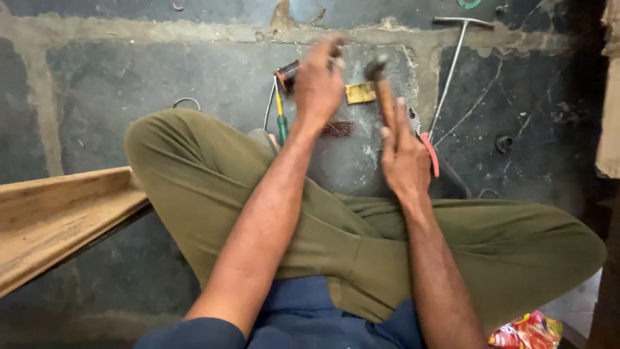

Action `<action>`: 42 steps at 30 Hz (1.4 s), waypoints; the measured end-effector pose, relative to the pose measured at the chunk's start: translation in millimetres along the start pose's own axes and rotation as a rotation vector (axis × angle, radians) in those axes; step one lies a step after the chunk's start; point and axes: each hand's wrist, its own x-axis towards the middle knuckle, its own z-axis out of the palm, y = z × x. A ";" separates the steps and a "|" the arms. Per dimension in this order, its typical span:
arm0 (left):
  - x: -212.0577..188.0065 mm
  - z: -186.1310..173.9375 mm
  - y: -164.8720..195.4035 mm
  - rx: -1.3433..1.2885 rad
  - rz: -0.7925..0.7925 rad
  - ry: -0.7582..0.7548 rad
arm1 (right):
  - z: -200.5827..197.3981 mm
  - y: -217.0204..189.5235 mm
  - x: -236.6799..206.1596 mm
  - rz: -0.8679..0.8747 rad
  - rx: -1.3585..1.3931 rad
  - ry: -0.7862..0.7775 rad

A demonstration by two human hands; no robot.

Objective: The person sits on the floor and uses a hammer and pliers to dismantle a cylindrical electrical component, likely a motor or transformer. They repeatedly strike the component to break it apart and remove copper wire and a yellow plastic piece.

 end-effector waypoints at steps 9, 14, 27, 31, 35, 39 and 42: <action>-21.7 27.2 7.2 0.467 0.137 -0.369 | -13.5 19.4 7.4 0.243 0.413 0.162; -21.2 17.8 5.3 0.351 0.129 -0.286 | -13.9 11.3 2.8 0.061 0.264 0.136; -40.6 6.4 16.9 0.860 0.320 -0.329 | -5.3 -7.8 -6.2 -0.018 -0.110 0.006; -42.7 2.8 16.6 0.870 0.293 -0.359 | -8.7 -1.3 -11.4 -0.056 -0.010 0.187; -42.6 3.8 20.1 0.876 0.289 -0.355 | -4.9 3.9 -9.4 -0.054 -0.064 0.105; -40.9 2.8 26.5 0.818 0.228 -0.450 | 1.4 2.4 -4.7 -0.016 -0.182 -0.016; -38.5 -4.3 25.2 0.678 0.141 -0.393 | -4.5 -0.8 -5.5 -0.077 -0.113 0.036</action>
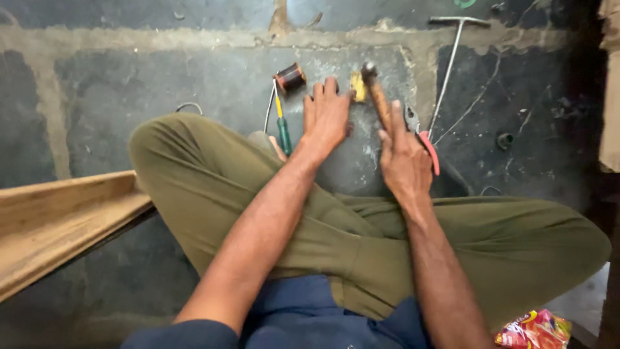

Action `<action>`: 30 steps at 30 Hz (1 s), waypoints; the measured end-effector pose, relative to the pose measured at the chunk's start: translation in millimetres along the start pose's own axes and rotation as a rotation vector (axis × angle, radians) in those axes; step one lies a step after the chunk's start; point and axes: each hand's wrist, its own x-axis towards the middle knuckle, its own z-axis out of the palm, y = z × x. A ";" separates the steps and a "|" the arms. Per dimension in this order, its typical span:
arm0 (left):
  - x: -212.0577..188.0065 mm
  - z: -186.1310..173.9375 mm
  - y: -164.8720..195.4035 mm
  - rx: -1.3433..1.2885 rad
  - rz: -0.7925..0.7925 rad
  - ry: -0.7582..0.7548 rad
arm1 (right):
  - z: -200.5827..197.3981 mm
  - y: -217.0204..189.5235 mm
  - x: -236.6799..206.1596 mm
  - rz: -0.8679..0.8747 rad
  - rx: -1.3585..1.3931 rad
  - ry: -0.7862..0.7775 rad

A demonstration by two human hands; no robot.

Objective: The person sits on the floor and uses a hammer and pliers to dismantle a cylindrical electrical component, likely a motor or transformer. They repeatedly strike the component to break it apart and remove copper wire and a yellow plastic piece.

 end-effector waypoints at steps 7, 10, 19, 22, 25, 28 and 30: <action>20.1 -7.2 -13.4 -0.431 -0.260 0.267 | -27.6 4.0 -0.7 -0.093 0.170 0.210; 23.5 -12.8 -13.2 -0.494 -0.290 0.332 | -15.2 3.5 1.1 0.083 0.054 -0.027; 20.7 -24.8 -10.6 -0.547 -0.336 0.290 | 1.7 10.0 -2.0 0.021 0.037 -0.024; 20.6 -21.8 -11.9 -0.534 -0.351 0.262 | -6.7 4.7 -5.1 -0.009 0.129 0.089; 24.2 -16.5 -16.9 -0.541 -0.421 0.250 | -11.8 0.1 -4.7 -0.052 0.305 0.152; 30.0 -9.8 -23.2 -0.559 -0.435 0.305 | -6.6 -4.2 -3.1 -0.239 0.344 0.210; 31.6 -5.5 -26.4 -0.567 -0.429 0.332 | 2.2 -7.1 -1.0 -0.084 0.178 -0.073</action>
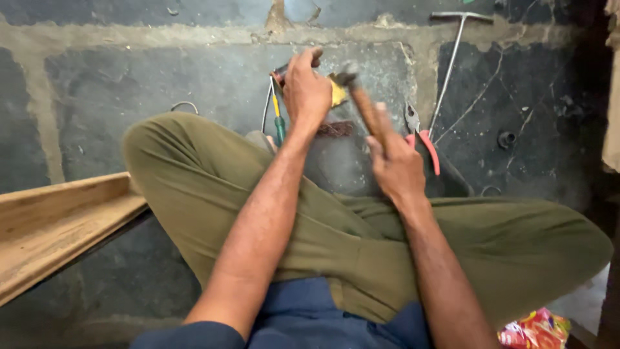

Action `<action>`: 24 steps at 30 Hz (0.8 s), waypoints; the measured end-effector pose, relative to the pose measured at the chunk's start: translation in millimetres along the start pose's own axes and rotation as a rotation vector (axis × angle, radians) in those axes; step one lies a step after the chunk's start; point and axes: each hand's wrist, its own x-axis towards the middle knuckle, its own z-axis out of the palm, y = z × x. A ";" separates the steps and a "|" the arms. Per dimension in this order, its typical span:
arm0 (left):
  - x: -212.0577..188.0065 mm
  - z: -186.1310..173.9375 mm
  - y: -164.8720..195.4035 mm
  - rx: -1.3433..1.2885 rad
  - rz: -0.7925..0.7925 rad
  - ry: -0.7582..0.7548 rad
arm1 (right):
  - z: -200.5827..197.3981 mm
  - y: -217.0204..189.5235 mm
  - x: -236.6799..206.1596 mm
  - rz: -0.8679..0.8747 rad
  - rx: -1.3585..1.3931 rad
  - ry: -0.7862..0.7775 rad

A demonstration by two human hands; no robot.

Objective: The person sits on the floor and uses a hammer and pliers to dismantle a cylindrical electrical component, likely a motor or transformer. They repeatedly strike the component to break it apart and remove copper wire and a yellow plastic piece.

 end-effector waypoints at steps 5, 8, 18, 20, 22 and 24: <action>2.6 0.3 -5.4 0.059 -0.010 -0.037 | 13.9 1.7 2.4 0.082 -0.106 -0.126; 2.0 -2.9 -5.8 0.021 -0.001 -0.003 | 11.6 2.0 0.0 0.069 -0.131 -0.127; 3.4 1.1 -9.8 0.033 0.006 0.008 | 5.9 -1.0 0.1 -0.106 0.036 0.198; 3.9 3.9 -9.4 -0.021 0.011 -0.003 | 12.7 1.1 6.9 -0.047 -0.034 0.103; 3.9 4.8 -8.3 0.003 -0.022 -0.015 | 18.6 3.6 11.5 0.101 -0.132 -0.068; 2.9 4.2 -6.8 0.025 -0.052 -0.046 | 21.0 6.5 12.5 0.157 -0.138 -0.106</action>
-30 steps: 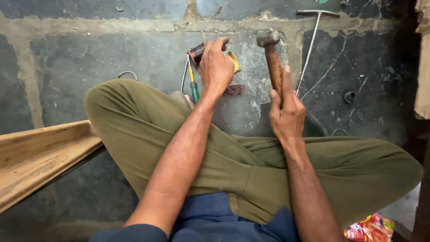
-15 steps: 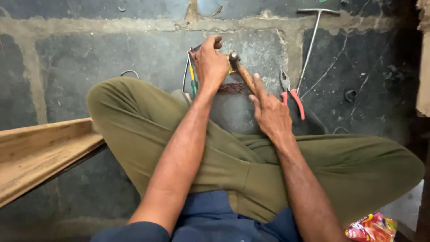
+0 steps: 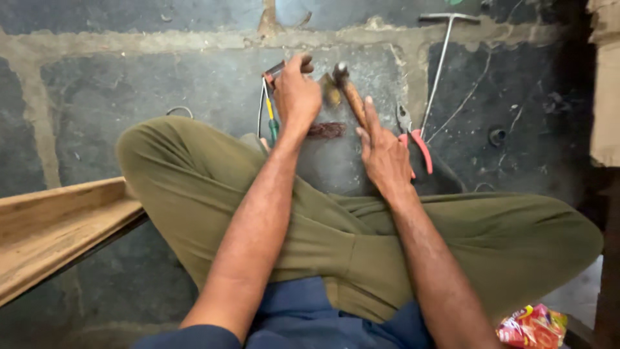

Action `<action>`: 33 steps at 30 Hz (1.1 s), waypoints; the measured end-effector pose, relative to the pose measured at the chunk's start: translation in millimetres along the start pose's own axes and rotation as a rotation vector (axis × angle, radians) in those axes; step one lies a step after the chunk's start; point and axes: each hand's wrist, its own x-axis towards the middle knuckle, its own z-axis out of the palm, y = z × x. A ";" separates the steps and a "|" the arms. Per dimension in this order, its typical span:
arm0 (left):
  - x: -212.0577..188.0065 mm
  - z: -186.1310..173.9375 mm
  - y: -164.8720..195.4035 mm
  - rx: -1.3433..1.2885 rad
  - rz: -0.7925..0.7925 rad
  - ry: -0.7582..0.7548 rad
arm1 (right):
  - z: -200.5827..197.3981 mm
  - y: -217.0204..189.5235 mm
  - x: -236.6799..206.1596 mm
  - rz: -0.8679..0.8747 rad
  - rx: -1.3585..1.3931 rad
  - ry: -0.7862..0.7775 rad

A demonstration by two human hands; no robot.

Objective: The person sits on the floor and uses a hammer and pliers to dismantle a cylindrical electrical component, likely a motor or transformer. They repeatedly strike the component to break it apart and remove copper wire and a yellow plastic piece.

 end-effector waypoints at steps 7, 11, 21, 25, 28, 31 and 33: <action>-12.9 -11.1 -4.9 0.179 0.091 -0.121 | -8.7 4.1 -10.9 -0.127 0.089 0.189; -11.5 -8.9 -8.0 0.176 0.106 -0.113 | -14.6 3.2 -17.4 -0.142 0.213 0.234; -11.0 -17.0 1.3 0.228 0.043 -0.165 | -7.0 -5.7 -14.6 -0.105 0.052 0.021; -10.6 -19.0 1.1 0.211 0.071 -0.128 | -13.7 -5.6 -20.3 -0.129 0.074 0.108; -9.8 -17.1 -1.6 0.192 0.093 -0.095 | -16.7 -5.7 -23.9 -0.114 0.150 0.229; -8.7 -15.3 -3.2 0.193 0.096 -0.088 | -15.4 -4.8 -21.6 -0.042 0.144 0.131; -7.9 -13.9 -2.8 0.192 0.076 -0.099 | -12.8 -3.6 -17.8 0.019 0.048 0.006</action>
